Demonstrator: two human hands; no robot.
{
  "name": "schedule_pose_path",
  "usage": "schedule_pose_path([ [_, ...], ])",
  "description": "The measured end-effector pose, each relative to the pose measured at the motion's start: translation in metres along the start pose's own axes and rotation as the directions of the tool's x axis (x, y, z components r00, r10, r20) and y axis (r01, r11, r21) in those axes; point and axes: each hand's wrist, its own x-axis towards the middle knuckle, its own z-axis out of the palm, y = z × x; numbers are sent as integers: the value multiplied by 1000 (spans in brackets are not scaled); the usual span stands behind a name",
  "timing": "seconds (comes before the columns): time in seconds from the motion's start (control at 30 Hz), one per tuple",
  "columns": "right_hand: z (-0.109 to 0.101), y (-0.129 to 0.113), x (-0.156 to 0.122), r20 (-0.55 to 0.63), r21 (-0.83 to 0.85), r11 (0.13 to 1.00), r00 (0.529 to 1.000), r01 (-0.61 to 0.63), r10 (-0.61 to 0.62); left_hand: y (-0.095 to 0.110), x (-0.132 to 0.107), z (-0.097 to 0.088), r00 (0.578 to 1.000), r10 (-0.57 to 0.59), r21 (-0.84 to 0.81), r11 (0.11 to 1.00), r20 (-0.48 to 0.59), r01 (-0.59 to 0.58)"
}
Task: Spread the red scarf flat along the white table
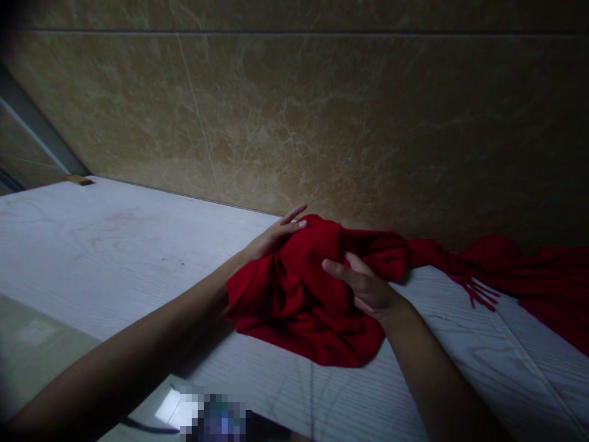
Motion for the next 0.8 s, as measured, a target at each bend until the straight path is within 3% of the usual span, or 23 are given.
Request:
schedule_pose_path([
  [0.1, 11, 1, 2, 117, 60, 996, 991, 65, -71, -2, 1, -5, 996, -2, 48, 999, 91, -2],
  [0.17, 19, -2, 4, 114, 105, 991, 989, 86, -98, -5, 1, -7, 981, -24, 60, 998, 191, 13],
  [0.27, 22, -4, 11, 13, 176, 984, 999, 43, -46, -9, 0, -6, 946, -76, 78, 995, 314, 54],
  [0.33, 17, -3, 16, -103, 224, 975, 995, 12, 11, -12, 0, -3, 940, -94, 94, 993, 327, 67],
  [0.43, 8, -3, 22, -280, 244, 969, 960, 44, 27, -12, 5, 1, 977, -85, 93, 993, 195, 68],
  [0.53, 7, -7, 22, -363, 228, 970, 932, 83, 6, -8, 14, -3, 998, -57, 69, 996, 5, 56],
  [0.7, 9, -16, 20, -390, 274, 958, 920, 80, 35, 3, 28, -19, 972, 102, 43, 995, -212, -95],
  [0.8, 4, -20, 19, -373, 291, 951, 928, 102, 14, 10, 30, -30, 941, 184, 61, 983, -284, -173],
])
